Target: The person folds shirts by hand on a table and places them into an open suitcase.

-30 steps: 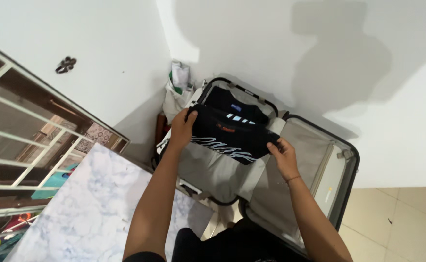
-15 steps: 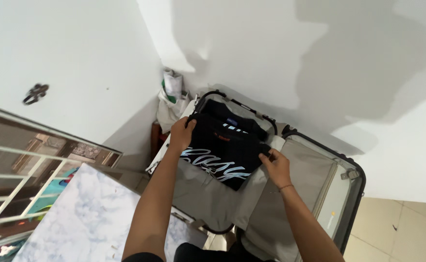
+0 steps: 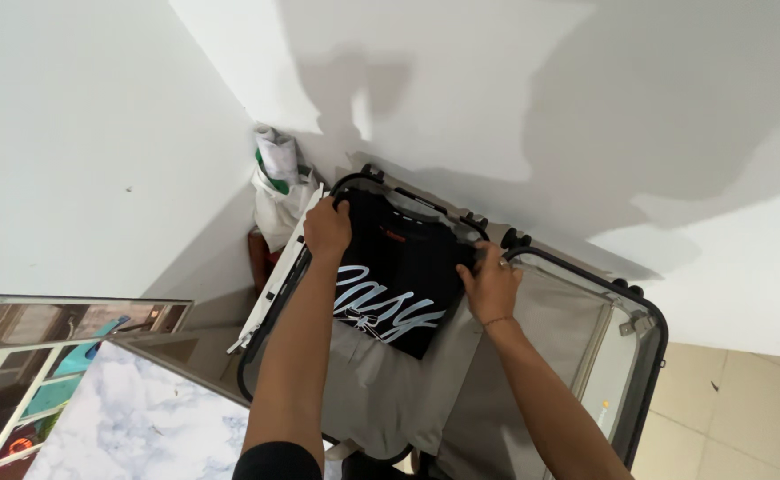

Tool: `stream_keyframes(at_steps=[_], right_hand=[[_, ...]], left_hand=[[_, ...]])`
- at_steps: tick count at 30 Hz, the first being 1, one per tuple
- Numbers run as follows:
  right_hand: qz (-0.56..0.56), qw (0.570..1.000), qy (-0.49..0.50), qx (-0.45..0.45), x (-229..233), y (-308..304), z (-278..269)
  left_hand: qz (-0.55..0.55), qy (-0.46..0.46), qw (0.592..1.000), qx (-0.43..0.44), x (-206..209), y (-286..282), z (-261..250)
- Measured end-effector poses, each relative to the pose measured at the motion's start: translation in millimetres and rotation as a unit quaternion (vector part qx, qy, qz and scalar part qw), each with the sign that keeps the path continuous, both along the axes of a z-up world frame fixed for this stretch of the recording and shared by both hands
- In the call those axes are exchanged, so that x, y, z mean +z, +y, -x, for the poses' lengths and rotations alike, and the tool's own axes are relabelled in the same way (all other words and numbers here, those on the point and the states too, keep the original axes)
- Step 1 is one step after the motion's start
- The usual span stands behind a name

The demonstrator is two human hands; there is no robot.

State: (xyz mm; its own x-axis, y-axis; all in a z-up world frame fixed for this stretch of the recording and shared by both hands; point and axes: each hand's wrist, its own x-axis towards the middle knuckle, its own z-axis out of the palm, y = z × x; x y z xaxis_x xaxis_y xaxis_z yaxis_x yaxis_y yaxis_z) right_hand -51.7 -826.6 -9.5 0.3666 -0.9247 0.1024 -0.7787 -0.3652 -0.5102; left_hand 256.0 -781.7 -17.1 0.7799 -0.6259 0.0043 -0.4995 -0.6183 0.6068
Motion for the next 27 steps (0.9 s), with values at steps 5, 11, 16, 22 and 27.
stream_keyframes(at_steps=[5, 11, 16, 22, 27], right_hand=[[0.054, 0.998, 0.021, 0.002, -6.6, 4.0, -5.5], [0.106, 0.994, 0.033, 0.0, 10.1, 1.4, -10.5], [0.097, 0.991, 0.047, 0.082, 20.0, 22.1, -33.7], [-0.019, 0.973, 0.171, 0.153, -24.3, 35.3, -87.1], [-0.221, 0.955, 0.183, 0.07, -49.0, 24.8, -89.7]], left_hand=[[0.041, 0.007, 0.999, -0.013, 1.2, -1.4, 3.9], [0.062, 0.018, 0.998, 0.004, 18.5, -7.0, 17.0], [0.229, -0.209, 0.925, -0.219, -3.0, 17.4, 41.6], [-0.029, -0.165, 0.949, -0.266, -52.3, 20.9, 35.9], [-0.07, -0.105, 0.956, -0.265, -51.1, 19.7, 28.7]])
